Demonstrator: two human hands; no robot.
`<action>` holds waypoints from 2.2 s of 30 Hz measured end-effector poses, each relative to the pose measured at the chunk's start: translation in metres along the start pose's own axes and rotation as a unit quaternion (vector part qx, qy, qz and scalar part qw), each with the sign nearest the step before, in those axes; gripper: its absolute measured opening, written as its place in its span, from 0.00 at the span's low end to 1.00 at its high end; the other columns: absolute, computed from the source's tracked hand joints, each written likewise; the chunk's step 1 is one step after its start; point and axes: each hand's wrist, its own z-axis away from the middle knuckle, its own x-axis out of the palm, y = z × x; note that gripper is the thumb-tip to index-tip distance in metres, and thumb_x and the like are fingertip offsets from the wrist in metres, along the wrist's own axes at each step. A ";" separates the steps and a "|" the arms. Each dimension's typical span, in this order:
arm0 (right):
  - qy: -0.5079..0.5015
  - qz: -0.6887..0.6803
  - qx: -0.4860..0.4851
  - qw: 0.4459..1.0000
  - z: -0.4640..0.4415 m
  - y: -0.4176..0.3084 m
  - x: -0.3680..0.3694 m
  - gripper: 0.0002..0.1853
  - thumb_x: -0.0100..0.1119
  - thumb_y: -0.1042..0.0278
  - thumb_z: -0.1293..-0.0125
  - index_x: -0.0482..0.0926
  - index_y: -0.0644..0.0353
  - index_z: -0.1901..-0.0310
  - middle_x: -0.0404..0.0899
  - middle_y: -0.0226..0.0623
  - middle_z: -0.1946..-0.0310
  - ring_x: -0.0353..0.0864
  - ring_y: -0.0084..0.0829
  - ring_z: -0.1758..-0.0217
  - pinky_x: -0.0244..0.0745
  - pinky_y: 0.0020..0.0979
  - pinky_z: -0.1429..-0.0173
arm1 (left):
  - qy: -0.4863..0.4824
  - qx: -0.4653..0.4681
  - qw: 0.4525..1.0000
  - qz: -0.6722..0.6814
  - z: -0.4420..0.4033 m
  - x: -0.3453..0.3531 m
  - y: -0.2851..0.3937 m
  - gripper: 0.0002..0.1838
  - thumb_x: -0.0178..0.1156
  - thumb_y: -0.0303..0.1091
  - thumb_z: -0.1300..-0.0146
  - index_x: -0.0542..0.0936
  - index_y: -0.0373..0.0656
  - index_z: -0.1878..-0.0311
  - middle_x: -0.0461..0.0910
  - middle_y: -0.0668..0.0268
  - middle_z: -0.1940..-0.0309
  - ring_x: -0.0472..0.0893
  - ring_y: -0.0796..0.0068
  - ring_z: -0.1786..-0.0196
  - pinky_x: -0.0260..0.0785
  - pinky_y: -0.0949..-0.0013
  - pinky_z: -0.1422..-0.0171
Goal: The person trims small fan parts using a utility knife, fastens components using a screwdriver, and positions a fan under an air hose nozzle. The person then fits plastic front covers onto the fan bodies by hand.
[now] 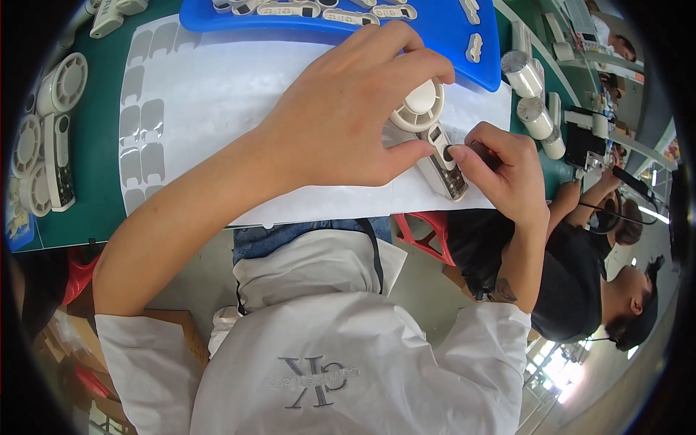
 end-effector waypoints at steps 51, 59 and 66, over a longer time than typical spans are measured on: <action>0.396 -0.110 -0.043 0.910 0.017 0.069 0.015 0.05 0.67 0.74 0.38 0.83 0.61 0.61 0.77 0.39 0.70 0.79 0.38 0.70 0.76 0.33 0.64 | -0.091 -0.047 0.995 -0.009 -0.011 -0.014 0.023 0.30 0.79 0.40 0.55 0.79 0.46 0.47 0.73 0.56 0.51 0.75 0.56 0.46 0.71 0.60 0.42; 0.240 0.024 -0.029 0.970 0.058 0.079 0.025 0.25 0.74 0.59 0.45 0.80 0.62 0.49 0.77 0.45 0.51 0.76 0.47 0.45 0.73 0.40 0.41 | -0.084 -0.042 0.996 -0.002 -0.013 -0.013 0.022 0.32 0.80 0.37 0.56 0.79 0.45 0.46 0.73 0.56 0.50 0.76 0.54 0.47 0.71 0.59 0.44; 0.416 -0.302 0.010 0.858 0.061 0.080 -0.031 0.26 0.68 0.75 0.37 0.70 0.60 0.38 0.76 0.34 0.51 0.78 0.28 0.49 0.75 0.29 0.47 | -0.084 -0.053 0.995 -0.001 -0.010 -0.012 0.020 0.30 0.80 0.38 0.57 0.81 0.46 0.48 0.74 0.56 0.51 0.76 0.55 0.47 0.71 0.60 0.43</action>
